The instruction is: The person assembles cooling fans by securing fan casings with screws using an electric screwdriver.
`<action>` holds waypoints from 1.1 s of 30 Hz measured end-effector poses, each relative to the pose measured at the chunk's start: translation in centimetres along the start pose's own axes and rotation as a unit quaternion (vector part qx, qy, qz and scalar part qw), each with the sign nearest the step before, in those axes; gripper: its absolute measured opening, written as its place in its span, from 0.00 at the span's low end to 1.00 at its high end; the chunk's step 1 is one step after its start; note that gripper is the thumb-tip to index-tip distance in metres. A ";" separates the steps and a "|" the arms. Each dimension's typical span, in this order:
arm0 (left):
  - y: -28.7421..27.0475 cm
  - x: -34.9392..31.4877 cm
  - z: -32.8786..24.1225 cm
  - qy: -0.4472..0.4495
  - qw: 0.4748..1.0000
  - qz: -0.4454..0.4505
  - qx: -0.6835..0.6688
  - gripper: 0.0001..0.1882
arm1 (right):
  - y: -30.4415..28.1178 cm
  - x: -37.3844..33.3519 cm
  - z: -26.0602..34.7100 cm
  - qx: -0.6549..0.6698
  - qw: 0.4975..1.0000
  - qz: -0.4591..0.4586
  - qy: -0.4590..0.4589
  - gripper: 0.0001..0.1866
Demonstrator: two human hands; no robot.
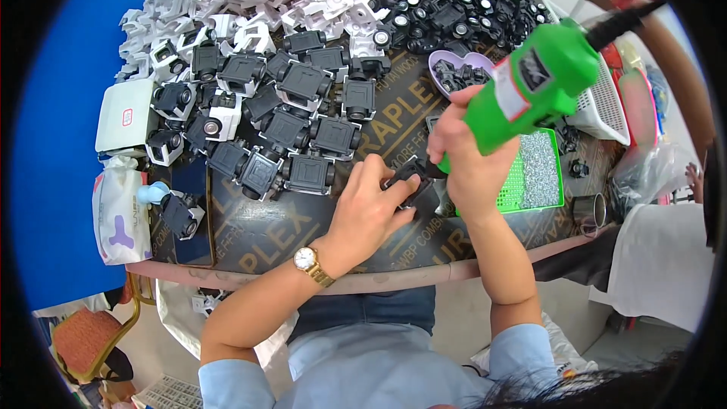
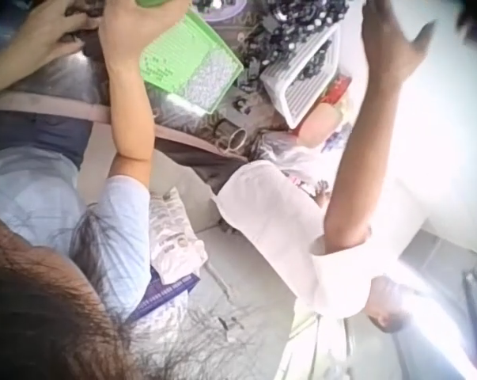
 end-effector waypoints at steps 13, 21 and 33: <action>0.6 -0.2 0.0 -0.014 1.000 -0.005 0.011 0.24 | -4.9 1.4 5.5 -0.053 0.989 0.010 -0.138 0.28; 0.8 0.6 0.6 -0.022 0.999 0.018 -0.029 0.24 | -6.6 0.3 1.2 -0.079 0.994 0.038 -0.069 0.36; 0.7 0.6 0.4 -0.014 1.000 0.017 -0.016 0.28 | -7.1 0.0 1.0 -0.033 0.998 0.030 -0.051 0.36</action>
Point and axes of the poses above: each hand's wrist, its own x-axis towards the middle knuckle, its own y-axis out of the palm, z = x × y, the point moved 5 cm from there along x, towards the middle knuckle, and after that the axes turned 12 degrees about z, right-handed, at the moved point
